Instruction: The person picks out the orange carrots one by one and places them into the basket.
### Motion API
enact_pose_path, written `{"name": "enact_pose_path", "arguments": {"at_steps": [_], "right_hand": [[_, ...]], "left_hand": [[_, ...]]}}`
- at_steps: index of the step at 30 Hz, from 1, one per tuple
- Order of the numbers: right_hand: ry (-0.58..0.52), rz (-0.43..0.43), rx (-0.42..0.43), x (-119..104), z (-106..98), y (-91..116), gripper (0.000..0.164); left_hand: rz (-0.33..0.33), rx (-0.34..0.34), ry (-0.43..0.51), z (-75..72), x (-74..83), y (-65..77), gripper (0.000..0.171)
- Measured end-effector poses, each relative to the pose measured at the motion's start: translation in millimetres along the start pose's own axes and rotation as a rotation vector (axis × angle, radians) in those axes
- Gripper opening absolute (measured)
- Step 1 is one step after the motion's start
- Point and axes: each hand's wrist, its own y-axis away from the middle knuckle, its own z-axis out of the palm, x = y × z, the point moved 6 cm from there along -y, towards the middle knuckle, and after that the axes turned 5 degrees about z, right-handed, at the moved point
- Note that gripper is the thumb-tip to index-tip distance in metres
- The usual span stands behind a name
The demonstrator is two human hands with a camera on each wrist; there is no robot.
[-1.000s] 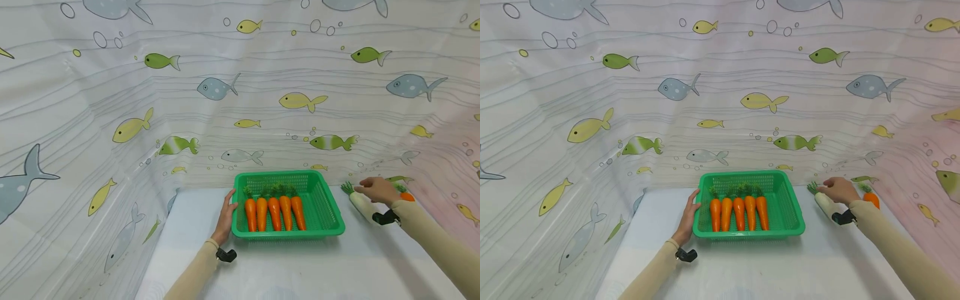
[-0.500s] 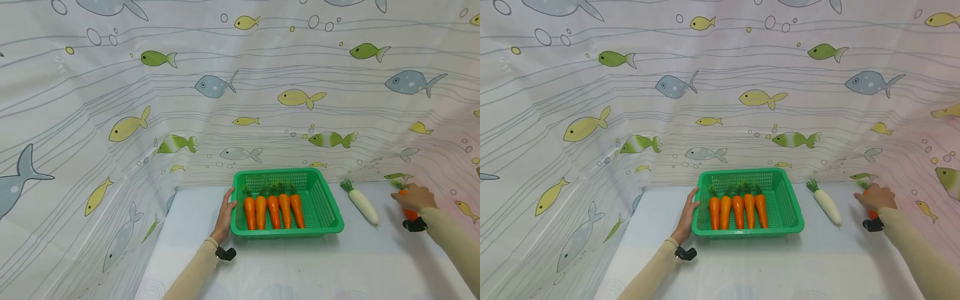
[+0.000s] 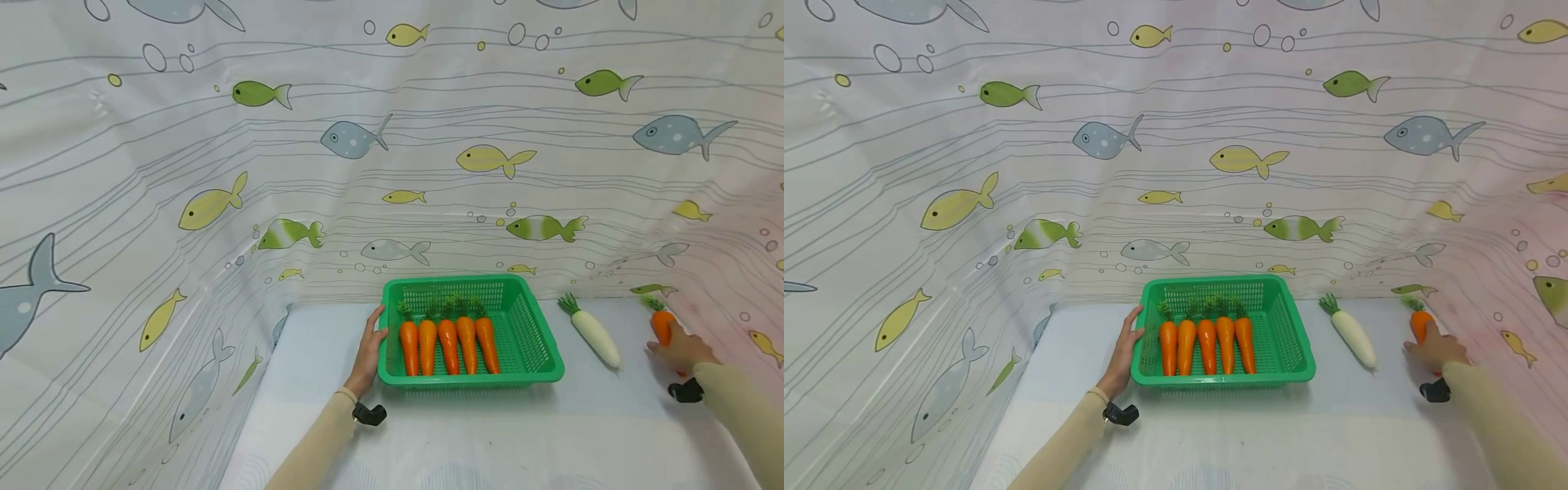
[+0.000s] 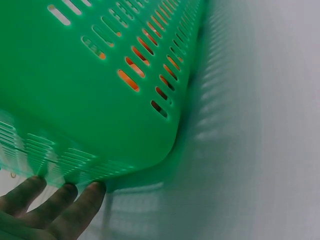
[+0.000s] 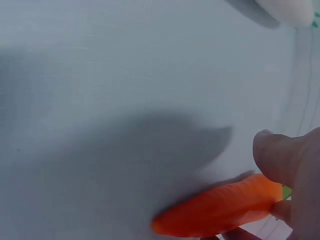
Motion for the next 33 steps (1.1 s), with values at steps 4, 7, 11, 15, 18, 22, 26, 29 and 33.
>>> {"name": "enact_pose_path", "arguments": {"at_steps": [4, 7, 11, 15, 18, 22, 26, 29, 33], "right_hand": [[-0.019, -0.005, 0.087, -6, 1, 5, 0.092], [0.006, -0.007, 0.129, -14, -3, 11, 0.084], [0.042, 0.002, 0.124, -17, -3, 11, 0.085], [0.094, -0.022, 0.169, -16, -1, 10, 0.078], [0.139, -0.05, 0.213, -17, -2, 13, 0.069], [0.12, -0.027, 0.216, -19, -2, 17, 0.068], [0.069, 0.039, 0.169, -19, -1, 17, 0.079], [0.087, 0.047, 0.107, -19, 0, 14, 0.091], [0.118, 0.024, 0.011, -20, 3, 12, 0.099]], "left_hand": [[0.002, 0.003, -0.001, -0.2, 0.9, 0.7, 0.056], [0.008, 0.004, 0.001, 0.3, 1.0, 1.1, 0.056], [0.015, 0.0, 0.004, 0.9, 0.3, 0.4, 0.055], [0.007, 0.0, 0.003, 0.9, 0.0, 0.4, 0.055], [0.001, 0.003, -0.005, 0.9, -0.4, 1.5, 0.055], [-0.016, 0.008, -0.011, 0.8, -1.4, 2.1, 0.056], [-0.014, 0.009, -0.014, 0.8, -0.6, 1.7, 0.056], [-0.001, 0.004, -0.017, 1.0, 0.1, 1.4, 0.056], [0.001, 0.001, -0.014, 1.2, 0.2, 1.3, 0.056]]}}
